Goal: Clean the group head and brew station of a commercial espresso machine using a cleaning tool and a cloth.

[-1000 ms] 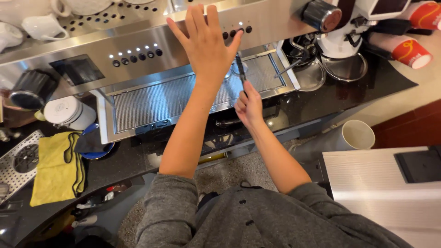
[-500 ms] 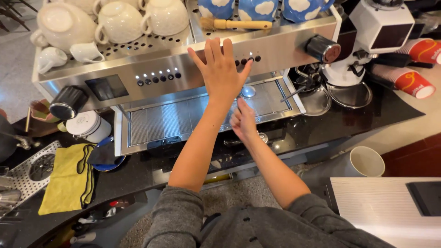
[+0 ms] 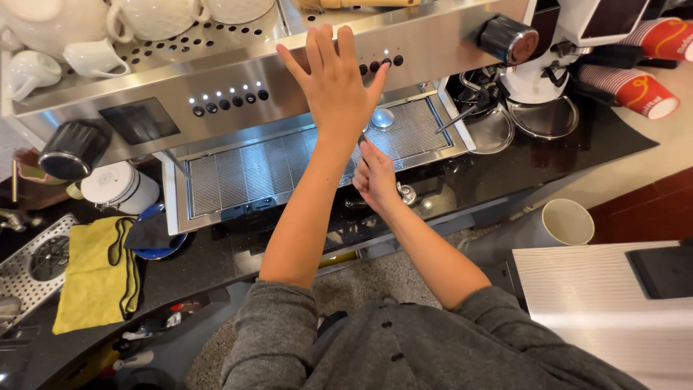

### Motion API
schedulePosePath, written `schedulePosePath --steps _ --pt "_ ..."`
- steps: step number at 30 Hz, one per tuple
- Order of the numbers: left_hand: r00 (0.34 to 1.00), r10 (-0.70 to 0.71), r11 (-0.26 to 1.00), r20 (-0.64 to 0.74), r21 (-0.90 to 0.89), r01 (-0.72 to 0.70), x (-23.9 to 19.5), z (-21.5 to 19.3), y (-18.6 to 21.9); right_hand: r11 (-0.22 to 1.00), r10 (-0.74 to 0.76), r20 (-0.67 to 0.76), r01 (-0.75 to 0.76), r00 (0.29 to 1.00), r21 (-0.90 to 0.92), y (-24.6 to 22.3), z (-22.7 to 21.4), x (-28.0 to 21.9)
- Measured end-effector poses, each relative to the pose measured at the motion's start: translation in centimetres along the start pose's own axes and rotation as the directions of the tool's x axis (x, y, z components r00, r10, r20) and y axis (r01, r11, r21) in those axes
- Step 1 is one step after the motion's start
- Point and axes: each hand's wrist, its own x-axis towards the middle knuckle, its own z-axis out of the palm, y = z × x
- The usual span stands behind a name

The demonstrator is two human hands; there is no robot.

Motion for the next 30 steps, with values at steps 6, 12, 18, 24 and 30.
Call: schedulePosePath --steps 6,12,18,24,30 --pt "1.0 0.012 1.0 -0.007 0.016 -0.012 -0.5 0.3 -0.1 1.0 0.002 0.022 -0.002 1.0 0.008 0.3 -4.6 0.5" --pt "1.0 0.001 1.0 -0.015 0.017 -0.001 0.1 0.0 -0.2 1.0 -0.02 0.028 0.02 0.999 -0.01 0.2 -1.6 0.9" --pt "1.0 -0.013 1.0 0.004 0.013 0.013 -0.4 0.0 0.0 0.999 -0.018 0.004 0.018 1.0 -0.037 -1.0 -5.4 -0.9" --pt "1.0 -0.026 0.998 0.002 0.054 0.026 -0.2 0.1 0.2 0.996 -0.057 0.006 0.057 0.998 -0.064 -3.0 -4.5 -2.6" --pt "0.998 -0.058 0.995 -0.022 0.077 0.06 -0.1 0.6 0.4 0.996 -0.091 -0.012 0.091 0.996 -0.01 -3.6 -7.3 -0.7"
